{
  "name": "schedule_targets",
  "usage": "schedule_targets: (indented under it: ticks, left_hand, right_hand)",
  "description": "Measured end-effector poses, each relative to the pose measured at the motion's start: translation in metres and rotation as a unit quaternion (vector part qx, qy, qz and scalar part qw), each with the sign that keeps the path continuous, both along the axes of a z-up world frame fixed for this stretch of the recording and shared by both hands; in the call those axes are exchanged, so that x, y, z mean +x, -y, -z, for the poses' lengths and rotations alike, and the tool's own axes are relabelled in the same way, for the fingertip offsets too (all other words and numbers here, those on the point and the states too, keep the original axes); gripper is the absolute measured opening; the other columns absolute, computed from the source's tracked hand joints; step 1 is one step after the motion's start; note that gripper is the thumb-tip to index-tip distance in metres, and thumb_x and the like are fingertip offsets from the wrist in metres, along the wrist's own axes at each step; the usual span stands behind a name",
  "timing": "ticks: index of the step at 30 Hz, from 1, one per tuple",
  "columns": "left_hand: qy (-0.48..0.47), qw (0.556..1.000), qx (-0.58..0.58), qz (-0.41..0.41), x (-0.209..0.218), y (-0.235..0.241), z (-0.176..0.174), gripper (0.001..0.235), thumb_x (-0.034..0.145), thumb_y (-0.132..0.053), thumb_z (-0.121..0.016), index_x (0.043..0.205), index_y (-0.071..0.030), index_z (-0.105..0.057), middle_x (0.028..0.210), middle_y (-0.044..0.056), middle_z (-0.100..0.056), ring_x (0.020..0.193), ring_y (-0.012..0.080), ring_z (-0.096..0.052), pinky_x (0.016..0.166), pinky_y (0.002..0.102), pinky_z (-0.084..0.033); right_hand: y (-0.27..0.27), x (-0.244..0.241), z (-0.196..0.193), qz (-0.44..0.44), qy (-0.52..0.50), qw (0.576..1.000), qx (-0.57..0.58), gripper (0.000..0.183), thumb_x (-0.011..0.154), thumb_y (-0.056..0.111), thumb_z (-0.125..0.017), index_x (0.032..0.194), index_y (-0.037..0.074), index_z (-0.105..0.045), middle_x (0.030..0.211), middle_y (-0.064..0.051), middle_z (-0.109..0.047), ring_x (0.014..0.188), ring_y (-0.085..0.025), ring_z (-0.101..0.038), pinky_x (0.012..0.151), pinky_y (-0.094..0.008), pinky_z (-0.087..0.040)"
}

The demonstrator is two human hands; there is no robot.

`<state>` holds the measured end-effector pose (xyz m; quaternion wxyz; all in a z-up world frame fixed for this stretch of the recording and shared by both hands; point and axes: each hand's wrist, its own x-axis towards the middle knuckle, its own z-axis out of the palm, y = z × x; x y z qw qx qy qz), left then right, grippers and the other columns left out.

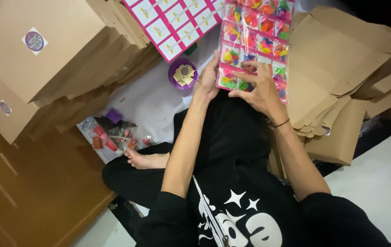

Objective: The person assembles a flat cardboard box by folding its sides and flaps into shape. They then place a black plastic bag inside the box, close the lid, and secure it with a sticker. Finally, they handle a package of colorful water balloons.

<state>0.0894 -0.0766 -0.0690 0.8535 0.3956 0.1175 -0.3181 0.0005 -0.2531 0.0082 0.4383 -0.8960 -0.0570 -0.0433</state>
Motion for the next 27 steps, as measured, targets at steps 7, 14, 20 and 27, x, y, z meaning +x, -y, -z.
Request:
schedule_targets:
  ticks: [7,14,20,27]
  left_hand:
    - [0.092,0.992,0.082,0.033,-0.015,-0.005,0.001,0.059,0.11,-0.021,-0.053,0.163,-0.023,-0.028,0.128,0.022,-0.066,0.105,0.0309,-0.074,0.085,0.043,-0.065]
    - [0.035,0.986,0.107,0.121,-0.02,-0.016,-0.047,0.062,0.102,-0.016,-0.05,0.16,-0.017,-0.029,0.131,0.022,-0.061,0.084,0.0139,-0.069,0.061,0.025,-0.059]
    - [0.048,0.983,0.099,0.149,-0.008,-0.036,-0.047,0.048,0.094,-0.03,-0.061,0.138,-0.013,-0.052,0.133,0.023,-0.059,0.126,0.0299,-0.059,0.09,0.039,-0.055]
    - [-0.116,0.987,0.073,-0.087,0.027,-0.03,-0.009,0.11,0.077,-0.052,-0.069,0.151,0.015,-0.023,0.136,0.039,-0.05,0.124,0.0425,-0.056,0.106,0.045,-0.05]
  right_hand:
    - [0.045,0.011,0.011,0.082,-0.063,0.987,0.123,0.044,0.092,0.028,-0.085,0.13,0.011,-0.07,0.128,-0.012,-0.064,0.099,-0.023,-0.067,0.078,-0.034,-0.052]
    - [0.123,0.077,0.104,0.331,-0.204,0.921,-0.015,0.073,0.108,0.05,-0.064,0.144,-0.01,-0.043,0.136,-0.031,-0.054,0.122,-0.043,-0.059,0.098,-0.049,-0.054]
    - [0.142,0.076,0.135,0.277,-0.24,0.814,0.451,0.027,0.09,0.027,-0.081,0.101,0.003,-0.074,0.092,-0.003,-0.071,0.077,-0.011,-0.066,0.062,-0.022,-0.055]
    - [0.168,0.052,0.067,0.187,-0.245,0.807,0.503,0.031,0.103,0.015,-0.063,0.133,0.016,-0.057,0.113,0.005,-0.062,0.1,-0.004,-0.062,0.087,-0.018,-0.055]
